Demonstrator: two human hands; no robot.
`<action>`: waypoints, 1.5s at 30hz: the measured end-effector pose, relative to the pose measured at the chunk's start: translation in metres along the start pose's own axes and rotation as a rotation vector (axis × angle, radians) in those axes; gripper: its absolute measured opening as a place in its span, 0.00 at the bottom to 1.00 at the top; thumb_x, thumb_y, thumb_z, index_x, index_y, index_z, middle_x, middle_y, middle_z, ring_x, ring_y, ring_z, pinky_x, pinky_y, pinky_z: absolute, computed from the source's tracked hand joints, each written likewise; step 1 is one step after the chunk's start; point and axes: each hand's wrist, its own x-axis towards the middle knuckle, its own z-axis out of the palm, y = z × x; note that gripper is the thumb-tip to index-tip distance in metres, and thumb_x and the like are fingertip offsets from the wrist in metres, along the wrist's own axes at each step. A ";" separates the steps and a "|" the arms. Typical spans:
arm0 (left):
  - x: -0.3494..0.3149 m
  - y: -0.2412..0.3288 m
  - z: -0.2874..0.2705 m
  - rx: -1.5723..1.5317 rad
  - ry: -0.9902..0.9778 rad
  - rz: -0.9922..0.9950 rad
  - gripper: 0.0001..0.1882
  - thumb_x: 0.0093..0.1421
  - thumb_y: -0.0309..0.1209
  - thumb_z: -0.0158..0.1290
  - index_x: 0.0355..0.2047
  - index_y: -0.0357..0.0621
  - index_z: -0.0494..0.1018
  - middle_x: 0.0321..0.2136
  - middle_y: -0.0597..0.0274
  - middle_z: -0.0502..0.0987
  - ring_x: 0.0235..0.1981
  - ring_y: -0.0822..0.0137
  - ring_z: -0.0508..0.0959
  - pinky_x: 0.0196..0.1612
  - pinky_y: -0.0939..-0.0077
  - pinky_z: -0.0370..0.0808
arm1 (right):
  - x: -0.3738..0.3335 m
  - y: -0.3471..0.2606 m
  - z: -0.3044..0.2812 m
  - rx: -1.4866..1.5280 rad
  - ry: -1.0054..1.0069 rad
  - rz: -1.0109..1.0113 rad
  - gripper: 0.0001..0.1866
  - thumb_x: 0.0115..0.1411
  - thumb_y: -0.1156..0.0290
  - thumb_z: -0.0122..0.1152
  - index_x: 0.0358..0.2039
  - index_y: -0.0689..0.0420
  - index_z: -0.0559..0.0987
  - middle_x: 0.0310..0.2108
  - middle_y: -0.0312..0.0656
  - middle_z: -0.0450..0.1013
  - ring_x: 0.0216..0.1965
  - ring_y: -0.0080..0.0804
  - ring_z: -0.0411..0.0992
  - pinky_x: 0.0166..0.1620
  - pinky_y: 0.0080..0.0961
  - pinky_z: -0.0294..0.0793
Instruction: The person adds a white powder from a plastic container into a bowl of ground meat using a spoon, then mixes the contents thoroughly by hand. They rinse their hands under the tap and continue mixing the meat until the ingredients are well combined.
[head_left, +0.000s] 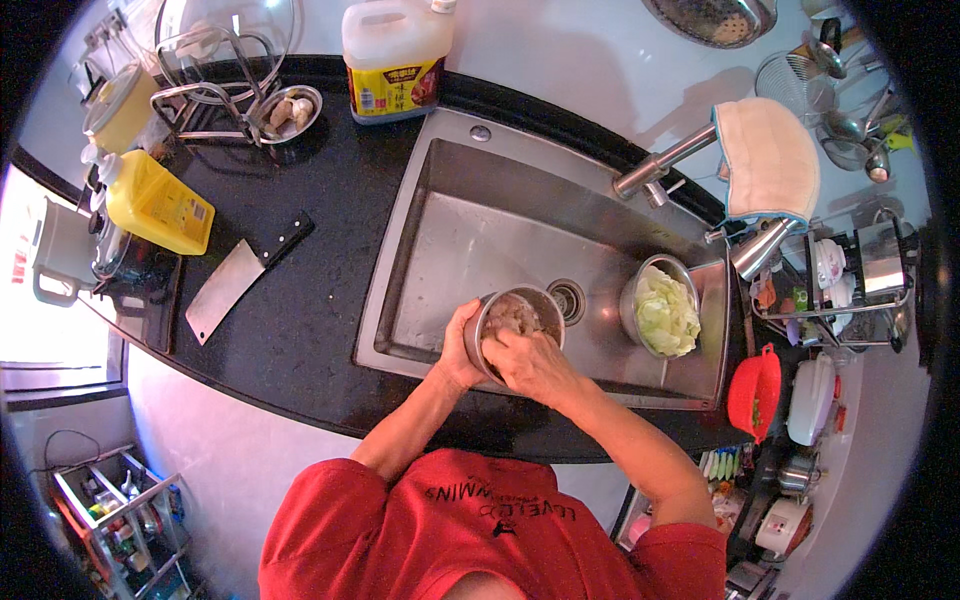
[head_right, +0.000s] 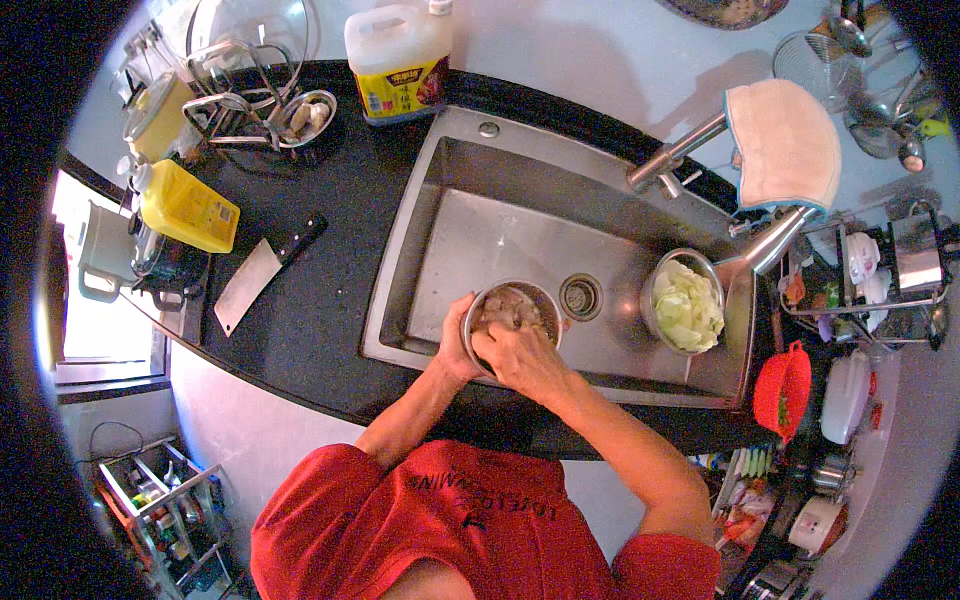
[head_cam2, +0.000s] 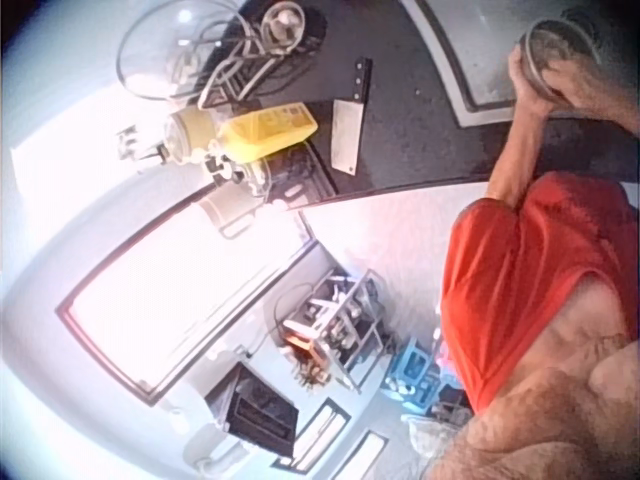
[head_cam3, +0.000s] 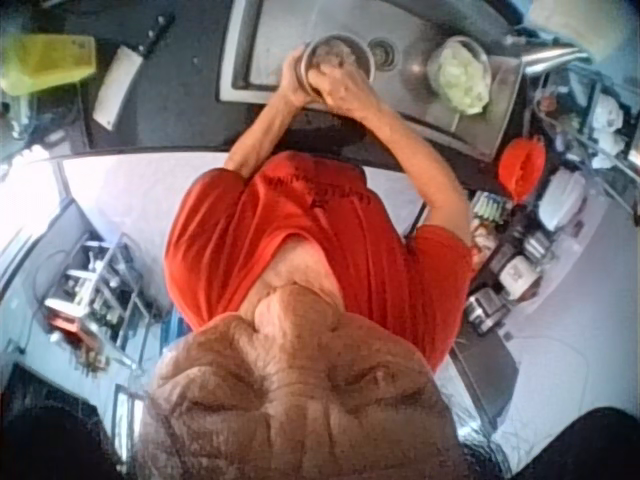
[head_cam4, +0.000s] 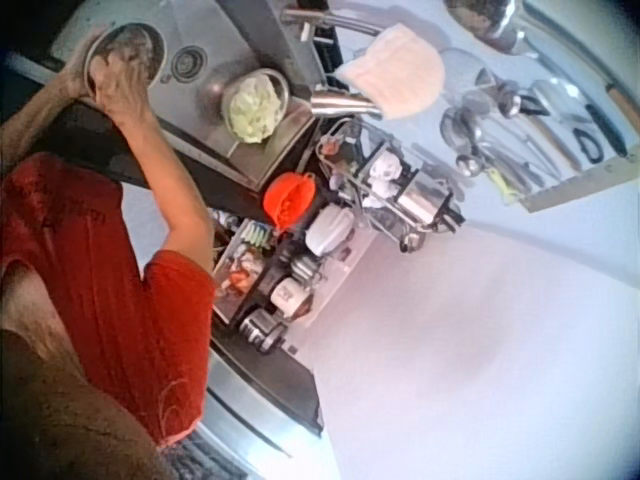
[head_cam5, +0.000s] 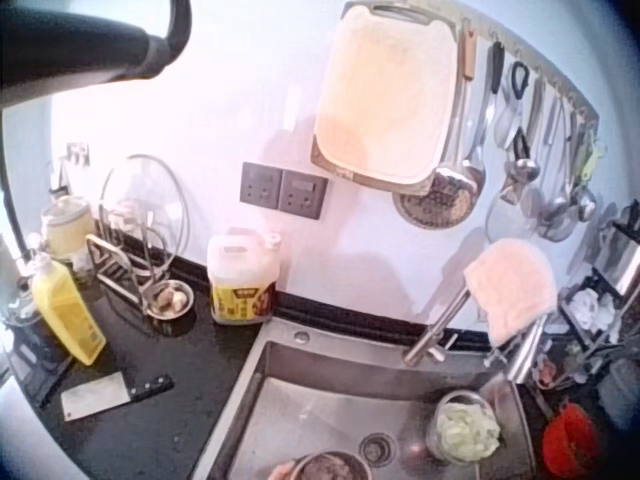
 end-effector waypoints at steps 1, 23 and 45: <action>0.001 -0.001 -0.004 0.005 0.029 0.005 0.28 0.56 0.51 0.42 0.47 0.43 0.70 0.46 0.53 0.73 0.46 0.55 0.73 0.52 0.57 0.68 | 0.005 0.004 0.004 -0.023 0.014 0.013 0.05 0.49 0.77 0.53 0.30 0.59 0.71 0.26 0.49 0.69 0.25 0.51 0.73 0.24 0.39 0.74; -0.002 0.000 0.020 0.149 -0.144 0.324 0.35 0.52 0.48 0.45 0.57 0.41 0.60 0.50 0.52 0.70 0.50 0.56 0.71 0.55 0.61 0.67 | 0.011 -0.003 -0.011 0.153 0.101 0.550 0.25 0.47 0.64 0.61 0.46 0.57 0.70 0.40 0.55 0.66 0.41 0.54 0.66 0.45 0.44 0.66; -0.005 0.002 0.025 0.074 -0.019 0.197 0.29 0.56 0.51 0.40 0.50 0.43 0.68 0.47 0.55 0.72 0.47 0.56 0.73 0.51 0.57 0.70 | 0.009 0.006 -0.032 -0.215 0.195 -0.054 0.18 0.51 0.67 0.56 0.42 0.61 0.71 0.36 0.47 0.65 0.37 0.42 0.66 0.40 0.37 0.68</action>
